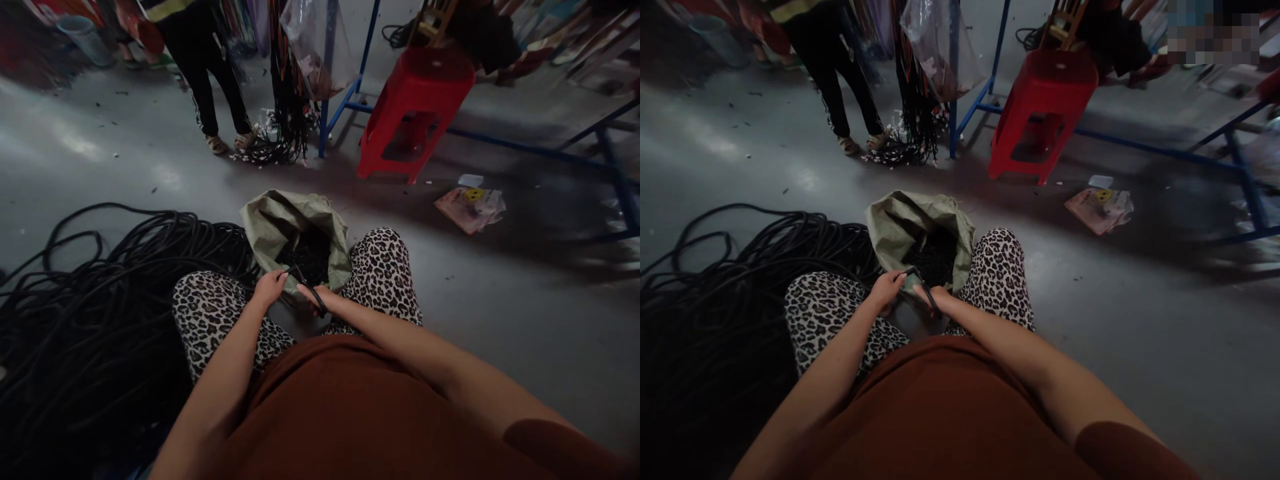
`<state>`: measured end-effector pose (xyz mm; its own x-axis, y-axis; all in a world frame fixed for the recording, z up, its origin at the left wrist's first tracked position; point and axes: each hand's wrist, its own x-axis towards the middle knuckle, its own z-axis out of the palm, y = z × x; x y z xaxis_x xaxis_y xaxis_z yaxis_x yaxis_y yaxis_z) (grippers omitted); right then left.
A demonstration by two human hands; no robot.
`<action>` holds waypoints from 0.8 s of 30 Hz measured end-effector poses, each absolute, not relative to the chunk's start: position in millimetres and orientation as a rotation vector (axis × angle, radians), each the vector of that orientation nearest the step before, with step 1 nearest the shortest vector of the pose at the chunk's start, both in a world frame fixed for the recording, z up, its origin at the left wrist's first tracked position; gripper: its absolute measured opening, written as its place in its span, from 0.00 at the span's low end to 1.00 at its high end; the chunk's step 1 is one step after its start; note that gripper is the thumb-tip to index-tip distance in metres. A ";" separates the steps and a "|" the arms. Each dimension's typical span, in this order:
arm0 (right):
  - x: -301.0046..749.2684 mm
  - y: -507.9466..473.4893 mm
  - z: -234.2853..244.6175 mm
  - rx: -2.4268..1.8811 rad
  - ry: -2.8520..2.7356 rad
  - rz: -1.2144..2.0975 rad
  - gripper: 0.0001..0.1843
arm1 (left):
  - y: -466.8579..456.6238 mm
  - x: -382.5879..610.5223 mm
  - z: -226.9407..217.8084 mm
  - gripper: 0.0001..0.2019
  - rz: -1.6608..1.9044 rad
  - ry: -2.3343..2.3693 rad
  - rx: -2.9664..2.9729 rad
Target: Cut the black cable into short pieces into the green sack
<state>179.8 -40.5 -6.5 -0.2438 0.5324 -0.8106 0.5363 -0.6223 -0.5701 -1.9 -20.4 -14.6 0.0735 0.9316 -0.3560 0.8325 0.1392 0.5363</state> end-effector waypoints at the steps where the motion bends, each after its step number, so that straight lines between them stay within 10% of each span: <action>1: 179.7 -41.0 -7.5 1.906 1.396 -2.054 0.29 | -20.6 -1.5 -14.3 0.18 0.190 1.763 1.705; 24: 179.5 -39.0 -0.1 1.822 1.503 -1.921 0.34 | -24.8 -1.8 -16.1 0.17 0.149 1.641 1.760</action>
